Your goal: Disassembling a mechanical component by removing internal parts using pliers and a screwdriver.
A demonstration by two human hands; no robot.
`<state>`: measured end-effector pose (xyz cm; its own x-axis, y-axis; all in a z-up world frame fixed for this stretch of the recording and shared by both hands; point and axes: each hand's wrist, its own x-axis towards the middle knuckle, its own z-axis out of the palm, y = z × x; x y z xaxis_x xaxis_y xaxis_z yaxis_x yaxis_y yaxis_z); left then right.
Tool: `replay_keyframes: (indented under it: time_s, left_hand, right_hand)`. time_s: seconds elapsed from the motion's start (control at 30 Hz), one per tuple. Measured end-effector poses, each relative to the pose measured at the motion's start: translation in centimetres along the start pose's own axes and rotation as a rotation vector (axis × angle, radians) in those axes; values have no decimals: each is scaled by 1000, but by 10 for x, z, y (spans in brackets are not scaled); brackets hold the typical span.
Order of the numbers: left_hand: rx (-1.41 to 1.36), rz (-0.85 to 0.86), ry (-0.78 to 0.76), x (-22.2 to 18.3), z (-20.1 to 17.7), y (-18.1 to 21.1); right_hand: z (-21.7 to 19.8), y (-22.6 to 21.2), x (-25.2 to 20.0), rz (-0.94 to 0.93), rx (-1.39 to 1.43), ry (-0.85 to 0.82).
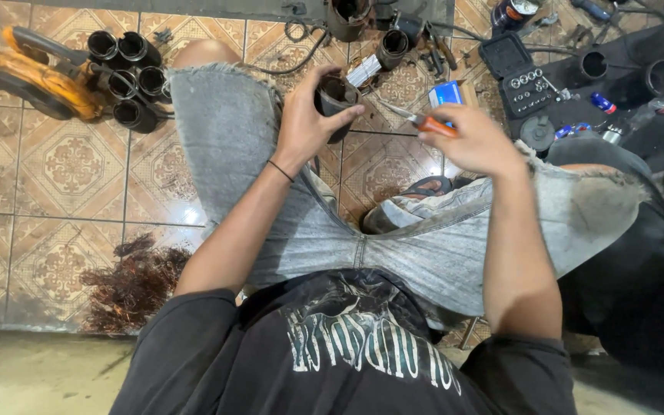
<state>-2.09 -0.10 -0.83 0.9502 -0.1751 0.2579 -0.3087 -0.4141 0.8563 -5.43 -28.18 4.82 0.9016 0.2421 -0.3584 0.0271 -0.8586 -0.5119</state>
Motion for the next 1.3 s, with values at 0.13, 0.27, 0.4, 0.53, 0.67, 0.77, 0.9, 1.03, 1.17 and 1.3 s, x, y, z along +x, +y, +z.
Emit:
replay_keyframes:
  time_s: [0.13,0.27,0.4,0.53,0.67,0.77,0.9,1.03,1.17,1.3]
  left_hand:
    - [-76,-8,-43,-2,1,2]
    - [-152,25,-46,-4,-3,7]
    - [-184,17,-36,-5,-3,6]
    - [-148,27,-40,-6,0,2]
    - [-108,11,-68,-6,1,3]
    - [-85,-4,-60,-6,2,0]
    - [-67,-37,-52,-6,6,-7]
    - [-52,-37,-22,-6,4,-5]
    - [-34,-28,-24,-6,8,-8]
    - [-48,-72,-33,-5,7,-7]
  right_hand:
    - [15,-1,10,-145,-22,105]
    - [23,-2,14,-324,-59,286]
    - [28,-12,12,-361,-101,352]
    - [34,-17,17,-333,-188,387]
    - [39,-24,19,-310,-218,399]
    - [43,-28,19,-360,-196,458]
    - [47,-30,20,-302,-177,433]
    - [46,-30,18,-325,-177,476]
    - [51,-33,19,-319,-206,496]
    - [52,-39,17,-349,-144,530]
